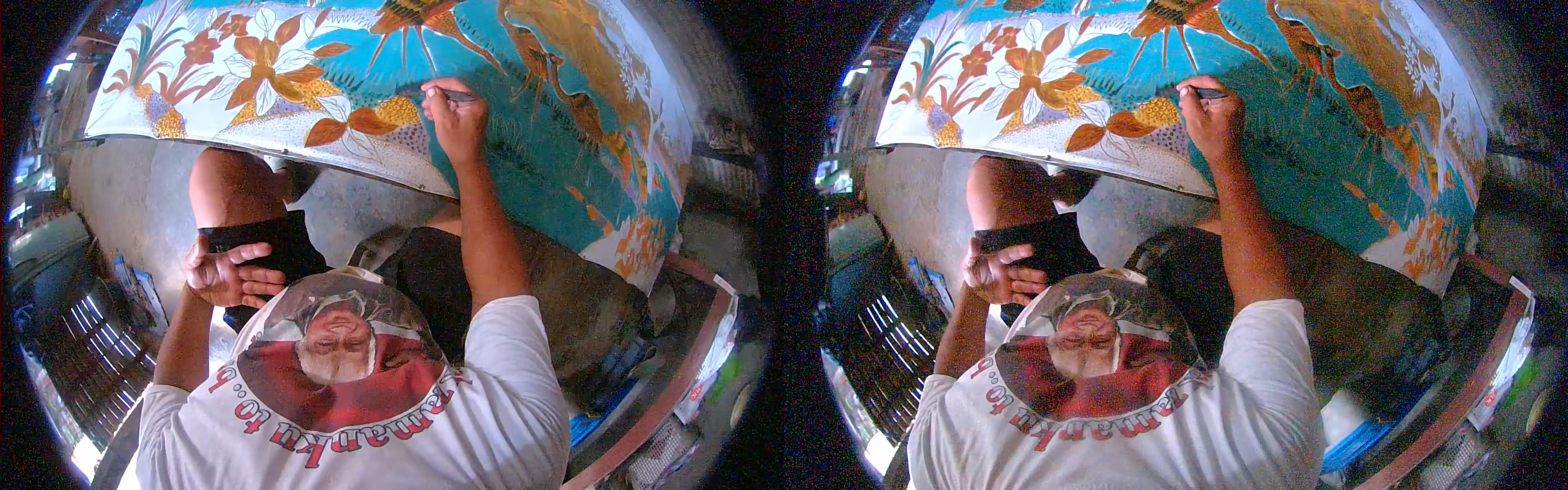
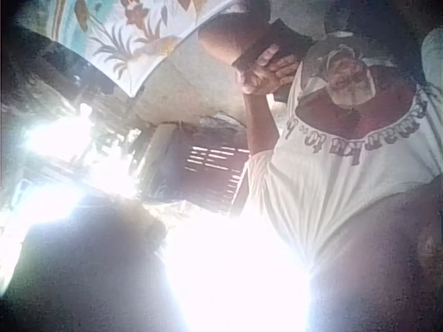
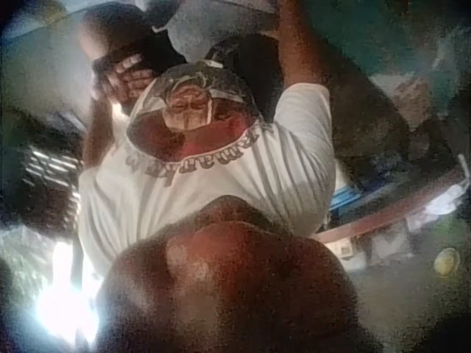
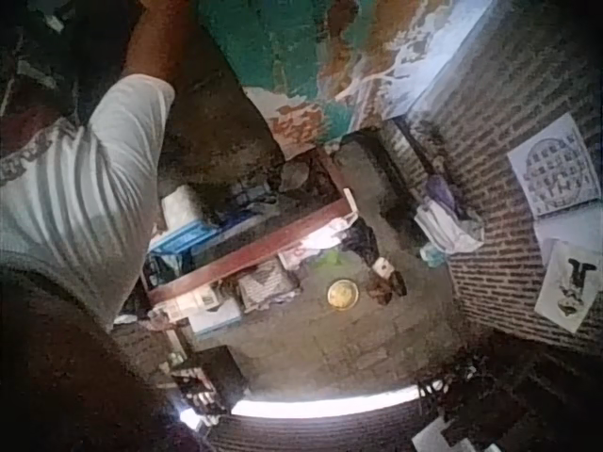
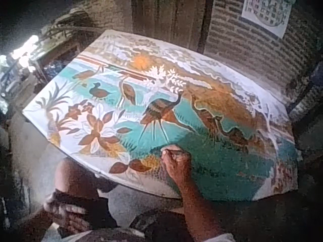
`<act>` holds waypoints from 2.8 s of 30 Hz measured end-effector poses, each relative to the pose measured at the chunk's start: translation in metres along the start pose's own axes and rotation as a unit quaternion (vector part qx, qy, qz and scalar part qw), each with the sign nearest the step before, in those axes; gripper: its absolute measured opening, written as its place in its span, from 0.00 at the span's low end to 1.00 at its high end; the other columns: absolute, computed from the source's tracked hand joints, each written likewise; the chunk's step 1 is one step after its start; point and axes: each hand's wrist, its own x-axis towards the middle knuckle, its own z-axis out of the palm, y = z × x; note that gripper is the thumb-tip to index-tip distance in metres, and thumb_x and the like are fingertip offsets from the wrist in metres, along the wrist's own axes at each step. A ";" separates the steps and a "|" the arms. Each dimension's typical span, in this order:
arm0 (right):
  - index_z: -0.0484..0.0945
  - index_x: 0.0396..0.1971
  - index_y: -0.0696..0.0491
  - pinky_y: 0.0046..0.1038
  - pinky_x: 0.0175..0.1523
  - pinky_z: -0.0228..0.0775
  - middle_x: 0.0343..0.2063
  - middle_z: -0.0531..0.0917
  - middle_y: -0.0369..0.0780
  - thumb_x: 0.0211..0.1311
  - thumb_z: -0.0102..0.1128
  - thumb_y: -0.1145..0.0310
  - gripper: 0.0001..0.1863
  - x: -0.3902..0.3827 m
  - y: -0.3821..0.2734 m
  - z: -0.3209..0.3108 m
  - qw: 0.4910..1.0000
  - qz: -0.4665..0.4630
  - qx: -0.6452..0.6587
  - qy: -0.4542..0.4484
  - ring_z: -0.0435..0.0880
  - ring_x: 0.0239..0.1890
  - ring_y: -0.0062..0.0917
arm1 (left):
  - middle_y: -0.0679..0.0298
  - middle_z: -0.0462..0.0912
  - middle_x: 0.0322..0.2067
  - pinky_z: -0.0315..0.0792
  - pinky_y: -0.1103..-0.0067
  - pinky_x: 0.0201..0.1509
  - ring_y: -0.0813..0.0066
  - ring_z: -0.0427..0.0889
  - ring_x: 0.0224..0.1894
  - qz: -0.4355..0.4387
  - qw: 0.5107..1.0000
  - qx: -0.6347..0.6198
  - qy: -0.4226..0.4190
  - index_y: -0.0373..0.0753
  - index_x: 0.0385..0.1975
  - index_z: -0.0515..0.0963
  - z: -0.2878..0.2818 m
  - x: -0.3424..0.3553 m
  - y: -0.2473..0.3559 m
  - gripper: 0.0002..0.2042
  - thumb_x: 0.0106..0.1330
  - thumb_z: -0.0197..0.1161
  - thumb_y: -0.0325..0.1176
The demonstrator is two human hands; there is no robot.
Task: Apply wax or paint to batik fabric using a small brush.
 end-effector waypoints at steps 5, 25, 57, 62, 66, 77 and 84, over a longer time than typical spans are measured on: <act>0.85 0.37 0.60 0.23 0.34 0.78 0.25 0.85 0.38 0.69 0.61 0.74 0.06 -0.003 -0.002 0.005 0.997 -0.001 0.068 0.021 0.83 0.27 0.18 | 0.35 0.52 0.76 0.46 0.43 0.78 0.34 0.51 0.79 -0.006 1.000 0.005 -0.003 0.48 0.81 0.46 -0.002 0.000 0.001 0.51 0.66 0.40 0.80; 0.84 0.36 0.58 0.21 0.33 0.73 0.24 0.84 0.35 0.69 0.63 0.74 0.04 -0.013 -0.012 0.032 0.994 0.024 0.092 0.056 0.81 0.26 0.15 | 0.32 0.49 0.76 0.47 0.45 0.78 0.34 0.48 0.79 0.008 0.999 -0.018 -0.029 0.44 0.81 0.43 -0.004 0.001 -0.002 0.53 0.67 0.43 0.78; 0.77 0.50 0.57 0.37 0.41 0.80 0.36 0.83 0.42 0.73 0.60 0.60 0.17 -0.181 -0.055 -0.079 0.863 0.177 0.464 0.090 0.85 0.35 0.34 | 0.36 0.48 0.77 0.58 0.46 0.75 0.35 0.56 0.77 0.004 1.000 0.018 0.011 0.44 0.81 0.42 0.010 0.012 -0.002 0.51 0.69 0.45 0.75; 0.79 0.51 0.53 0.35 0.43 0.79 0.39 0.84 0.38 0.75 0.60 0.58 0.15 -0.287 -0.042 -0.223 0.869 0.164 0.333 0.328 0.83 0.39 0.27 | 0.36 0.57 0.74 0.70 0.48 0.66 0.37 0.69 0.70 -0.032 0.990 0.055 0.127 0.47 0.81 0.44 0.031 0.026 -0.001 0.55 0.62 0.52 0.77; 0.80 0.50 0.55 0.34 0.44 0.79 0.41 0.84 0.40 0.73 0.64 0.53 0.20 -0.426 -0.022 -0.315 0.780 0.220 0.126 0.572 0.82 0.39 0.26 | 0.38 0.57 0.75 0.70 0.48 0.68 0.39 0.71 0.69 -0.069 0.984 0.091 0.137 0.42 0.80 0.46 0.058 0.047 0.002 0.48 0.70 0.51 0.70; 0.80 0.52 0.57 0.32 0.39 0.80 0.41 0.84 0.44 0.73 0.61 0.54 0.22 -0.734 -0.005 -0.332 0.562 0.416 -0.074 0.711 0.83 0.39 0.28 | 0.39 0.54 0.76 0.63 0.47 0.72 0.39 0.63 0.73 -0.067 0.930 0.272 0.239 0.39 0.80 0.47 0.028 0.082 0.031 0.44 0.75 0.49 0.63; 0.80 0.51 0.57 0.32 0.37 0.80 0.38 0.85 0.45 0.76 0.56 0.52 0.22 -0.720 0.025 -0.286 0.529 0.419 -0.038 0.737 0.84 0.36 0.30 | 0.39 0.51 0.77 0.59 0.47 0.76 0.39 0.57 0.76 -0.088 0.885 0.394 0.231 0.38 0.79 0.47 0.020 0.070 0.062 0.41 0.77 0.49 0.60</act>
